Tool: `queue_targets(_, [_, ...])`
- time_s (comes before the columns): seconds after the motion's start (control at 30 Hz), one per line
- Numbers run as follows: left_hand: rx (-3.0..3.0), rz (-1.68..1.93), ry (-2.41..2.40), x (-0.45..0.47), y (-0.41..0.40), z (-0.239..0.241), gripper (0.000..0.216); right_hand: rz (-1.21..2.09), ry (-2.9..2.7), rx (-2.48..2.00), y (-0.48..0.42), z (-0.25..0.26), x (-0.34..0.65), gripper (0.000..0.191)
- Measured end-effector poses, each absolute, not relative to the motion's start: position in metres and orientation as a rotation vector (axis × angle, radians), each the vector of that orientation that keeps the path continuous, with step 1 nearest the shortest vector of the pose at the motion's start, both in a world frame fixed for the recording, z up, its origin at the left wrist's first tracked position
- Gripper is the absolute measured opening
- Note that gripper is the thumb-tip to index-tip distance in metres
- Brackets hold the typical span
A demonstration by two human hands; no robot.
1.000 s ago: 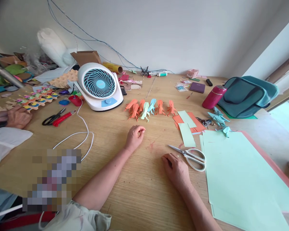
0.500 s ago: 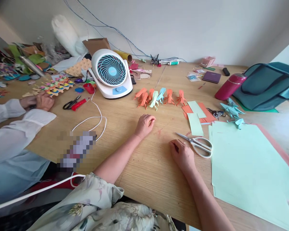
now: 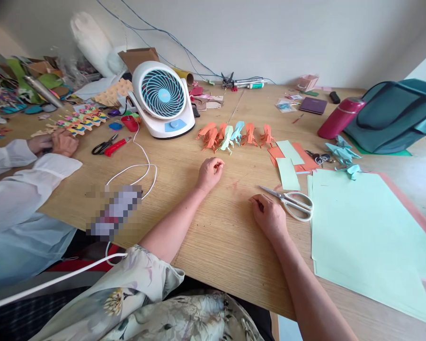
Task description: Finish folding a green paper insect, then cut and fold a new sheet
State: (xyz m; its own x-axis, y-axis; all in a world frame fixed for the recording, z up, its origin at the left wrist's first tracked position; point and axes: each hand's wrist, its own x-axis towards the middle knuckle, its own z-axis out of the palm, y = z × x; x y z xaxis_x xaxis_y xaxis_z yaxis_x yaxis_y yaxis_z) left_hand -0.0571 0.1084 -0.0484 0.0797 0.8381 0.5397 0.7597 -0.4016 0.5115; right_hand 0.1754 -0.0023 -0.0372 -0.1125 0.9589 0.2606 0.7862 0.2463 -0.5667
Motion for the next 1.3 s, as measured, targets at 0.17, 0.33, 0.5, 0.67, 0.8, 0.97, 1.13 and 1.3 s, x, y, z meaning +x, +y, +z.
queue_targets(0.17, [2.269, 1.234, 1.623, -0.056, 0.108, -0.049, 0.012, 0.378, -1.947, -1.623, -0.001, -0.038, 0.175, 0.028])
queue_targets(0.33, [2.293, 1.254, 1.603, -0.055, 0.110, -0.048, 0.012, 0.361, -1.949, -1.634, -0.001, -0.038, 0.175, 0.027])
queue_targets(0.5, [2.341, 1.252, 1.567, -0.053, 0.114, -0.048, 0.011, 0.313, -1.975, -1.617, 0.001, -0.040, 0.175, 0.027])
queue_targets(0.67, [2.394, 1.262, 1.526, -0.051, 0.119, -0.048, 0.011, 0.271, -1.986, -1.616, 0.003, -0.042, 0.175, 0.028])
queue_targets(0.8, [2.404, 1.290, 1.520, -0.050, 0.125, -0.048, 0.013, 0.245, -2.001, -1.596, 0.004, -0.042, 0.176, 0.026])
queue_targets(0.97, [2.397, 1.309, 1.541, -0.050, 0.128, -0.049, 0.012, 0.236, -2.019, -1.573, 0.005, -0.043, 0.178, 0.026])
queue_targets(1.13, [2.373, 1.321, 1.565, -0.051, 0.127, -0.048, 0.012, 0.258, -2.023, -1.560, 0.005, -0.045, 0.179, 0.022])
queue_targets(1.3, [2.336, 1.361, 1.557, -0.053, 0.126, -0.047, 0.012, 0.261, -2.035, -1.549, 0.005, -0.043, 0.177, 0.022])
